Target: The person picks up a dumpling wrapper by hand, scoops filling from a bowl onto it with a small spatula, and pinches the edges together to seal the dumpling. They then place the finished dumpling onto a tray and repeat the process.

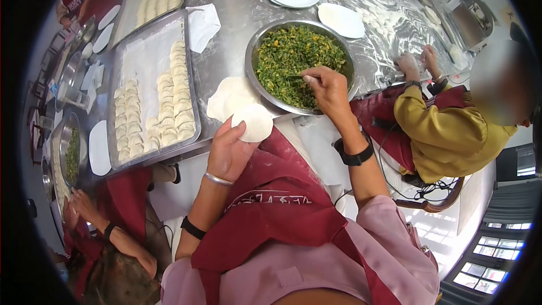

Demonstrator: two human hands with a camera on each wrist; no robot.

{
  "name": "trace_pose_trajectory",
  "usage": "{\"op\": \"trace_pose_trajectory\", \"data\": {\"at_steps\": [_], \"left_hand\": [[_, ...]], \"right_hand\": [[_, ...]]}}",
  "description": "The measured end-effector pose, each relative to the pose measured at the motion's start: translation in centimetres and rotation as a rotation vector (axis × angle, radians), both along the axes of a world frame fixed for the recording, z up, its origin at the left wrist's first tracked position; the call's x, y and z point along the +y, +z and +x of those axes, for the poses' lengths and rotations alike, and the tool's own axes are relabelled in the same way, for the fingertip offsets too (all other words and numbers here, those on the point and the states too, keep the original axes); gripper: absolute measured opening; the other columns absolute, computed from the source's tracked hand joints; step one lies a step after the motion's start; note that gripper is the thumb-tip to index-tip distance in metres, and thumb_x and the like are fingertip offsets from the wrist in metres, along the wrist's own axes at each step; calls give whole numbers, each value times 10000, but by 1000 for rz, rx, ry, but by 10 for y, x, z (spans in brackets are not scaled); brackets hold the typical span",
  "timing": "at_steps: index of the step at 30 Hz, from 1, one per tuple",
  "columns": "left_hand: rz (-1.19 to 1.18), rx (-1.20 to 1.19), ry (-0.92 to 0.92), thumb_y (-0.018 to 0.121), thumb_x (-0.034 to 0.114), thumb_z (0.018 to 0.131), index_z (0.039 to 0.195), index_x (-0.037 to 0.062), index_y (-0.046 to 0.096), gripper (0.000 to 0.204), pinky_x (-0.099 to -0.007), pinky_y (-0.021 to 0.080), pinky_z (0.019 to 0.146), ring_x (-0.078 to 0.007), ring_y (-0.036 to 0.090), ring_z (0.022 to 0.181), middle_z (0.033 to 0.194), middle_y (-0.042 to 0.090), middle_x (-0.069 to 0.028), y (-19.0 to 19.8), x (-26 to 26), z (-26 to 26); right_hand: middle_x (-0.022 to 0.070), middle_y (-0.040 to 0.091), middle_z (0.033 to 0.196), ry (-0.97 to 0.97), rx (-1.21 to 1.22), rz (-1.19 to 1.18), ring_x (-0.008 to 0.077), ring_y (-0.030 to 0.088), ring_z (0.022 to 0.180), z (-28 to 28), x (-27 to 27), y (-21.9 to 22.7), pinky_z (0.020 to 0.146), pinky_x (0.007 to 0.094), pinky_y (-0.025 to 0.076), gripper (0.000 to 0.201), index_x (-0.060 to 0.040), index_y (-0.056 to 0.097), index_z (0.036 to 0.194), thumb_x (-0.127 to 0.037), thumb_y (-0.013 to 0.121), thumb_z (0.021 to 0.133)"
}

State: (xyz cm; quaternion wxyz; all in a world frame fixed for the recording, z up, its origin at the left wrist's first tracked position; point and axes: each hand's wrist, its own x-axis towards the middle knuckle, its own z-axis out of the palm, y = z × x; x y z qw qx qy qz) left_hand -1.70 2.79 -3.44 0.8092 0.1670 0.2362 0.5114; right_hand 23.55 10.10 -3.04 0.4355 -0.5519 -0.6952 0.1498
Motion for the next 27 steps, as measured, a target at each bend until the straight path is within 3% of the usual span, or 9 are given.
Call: {"op": "trace_pose_trajectory", "data": {"at_steps": [4,7,9,14,27], "left_hand": [[-19,-9,0,523,67,951,1383,-55,390,468,-462,418,1089,-315,531,1250,1335,536,-182,-6,3,1],[-24,-14,-21,531,65,947,1382,-52,392,471,-460,420,1086,-312,533,1247,1333,538,-181,-5,3,5],[-23,-5,-24,534,65,946,1382,-48,394,472,-459,421,1083,-309,533,1247,1333,539,-178,-4,4,7],[-13,1,-7,531,61,948,1385,-35,399,466,-461,424,1080,-306,535,1246,1331,544,-170,-2,5,5],[70,-24,26,506,56,942,1371,-38,418,448,-471,425,1078,-309,534,1242,1322,545,-177,4,30,2]], "right_hand": [[93,701,764,-50,343,-116,135,645,647,19,-8,-1,600,276,520,122,52,699,943,-42,638,895],[108,702,763,-255,504,-105,153,683,646,29,-2,10,587,268,546,163,78,686,962,-63,617,917],[130,701,759,-290,468,-88,175,706,650,33,5,8,562,276,562,180,86,677,950,-83,621,922],[135,695,742,-314,448,-211,186,705,626,15,23,-11,543,280,567,175,94,663,921,-78,630,911],[223,663,835,-251,995,-452,261,707,655,7,33,-20,587,318,626,164,148,585,1003,15,563,909]]}}
